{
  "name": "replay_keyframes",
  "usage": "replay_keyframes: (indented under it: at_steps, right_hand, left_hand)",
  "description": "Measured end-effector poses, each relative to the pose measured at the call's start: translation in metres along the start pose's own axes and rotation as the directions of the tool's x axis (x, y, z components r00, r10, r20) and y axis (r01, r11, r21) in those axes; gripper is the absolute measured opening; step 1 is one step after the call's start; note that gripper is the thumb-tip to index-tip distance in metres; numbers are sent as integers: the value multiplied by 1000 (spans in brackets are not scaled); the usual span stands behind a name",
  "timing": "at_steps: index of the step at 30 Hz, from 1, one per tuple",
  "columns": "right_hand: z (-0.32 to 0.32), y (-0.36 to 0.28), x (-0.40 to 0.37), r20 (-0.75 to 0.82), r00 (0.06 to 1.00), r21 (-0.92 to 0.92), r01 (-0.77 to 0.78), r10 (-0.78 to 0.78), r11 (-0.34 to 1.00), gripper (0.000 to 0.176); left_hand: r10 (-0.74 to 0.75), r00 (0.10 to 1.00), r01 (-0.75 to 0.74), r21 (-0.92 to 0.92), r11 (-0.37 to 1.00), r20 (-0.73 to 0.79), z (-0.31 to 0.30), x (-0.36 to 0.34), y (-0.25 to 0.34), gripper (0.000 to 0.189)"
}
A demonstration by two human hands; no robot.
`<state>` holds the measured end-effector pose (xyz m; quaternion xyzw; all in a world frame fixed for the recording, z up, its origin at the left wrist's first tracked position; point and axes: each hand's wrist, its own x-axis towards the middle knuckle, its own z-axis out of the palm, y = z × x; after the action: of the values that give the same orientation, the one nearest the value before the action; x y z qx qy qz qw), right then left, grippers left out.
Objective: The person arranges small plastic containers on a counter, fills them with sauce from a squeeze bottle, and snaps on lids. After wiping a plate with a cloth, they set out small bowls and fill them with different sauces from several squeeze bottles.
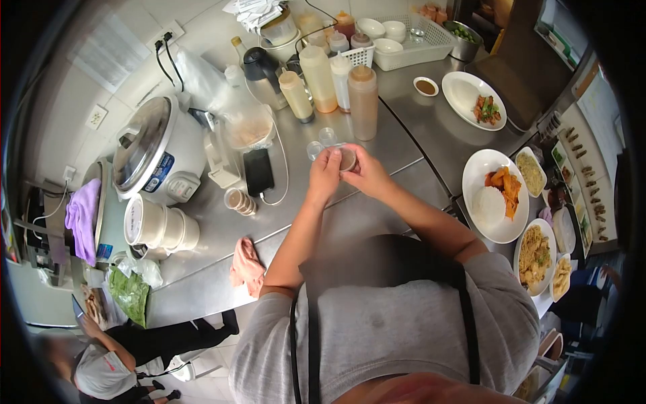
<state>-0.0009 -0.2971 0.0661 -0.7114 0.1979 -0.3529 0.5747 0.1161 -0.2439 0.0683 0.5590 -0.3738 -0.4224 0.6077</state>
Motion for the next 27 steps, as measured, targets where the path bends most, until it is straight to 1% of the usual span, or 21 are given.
replay_keyframes:
  at_steps: [1,3,4,6,7,9,10,12,13,15,16,18,22,24,25,27]
  right_hand:
    - [0,4,0,13,1000,43,15,-15,999,50]
    - [0,12,1,37,998,128,48,-54,991,49]
    - [-2,13,2,30,999,147,-28,24,989,46]
    - [-8,13,3,20,984,185,-179,178,966,41]
    - [-10,14,4,64,966,89,-256,251,962,40]
    - [-12,11,6,131,906,-112,-390,402,914,40]
    - [-11,6,5,94,902,-165,-404,422,900,39]
    - [-4,-7,0,16,891,-269,-434,455,860,37]
    - [0,-2,-4,-25,940,-320,-329,340,889,36]
    - [10,11,-11,-78,993,-428,-117,93,896,35]
    - [12,14,-13,-79,991,-400,-130,107,907,35]
    - [14,17,-15,-81,988,-346,-153,133,926,34]
    - [19,26,-14,-58,972,-366,-233,228,901,39]
    - [18,25,-10,-30,956,-387,-279,290,879,41]
    - [19,25,-8,-49,967,-397,-249,251,883,42]
    - [25,26,-8,-86,981,-409,-192,172,892,44]
  left_hand:
    - [11,1000,-11,-13,1000,2,1,1,0,29]
    - [99,995,-99,-22,995,3,0,5,-6,28]
    - [145,989,-144,-27,989,4,-1,6,-8,27]
    - [129,992,-129,79,988,13,-2,3,-4,26]
    - [121,992,-122,132,984,17,-1,2,0,26]
    - [110,994,-111,113,987,8,3,3,-4,29]
    - [105,994,-105,104,989,2,4,3,-4,31]
    - [-63,996,66,53,996,-56,4,3,1,39]
    - [-149,985,151,23,988,-84,4,2,3,44]
    - [-43,984,72,169,983,-170,3,10,-11,52]
    - [13,978,39,245,969,-208,2,12,-18,56]
    - [17,976,46,281,959,-218,0,13,-25,56]
    - [57,972,24,337,941,-226,-6,14,-34,54]
    - [107,971,-5,433,901,-212,-8,8,-30,53]
    - [129,970,-16,478,878,-204,-7,4,-27,52]
    - [157,962,-24,500,866,-225,-7,0,-26,52]
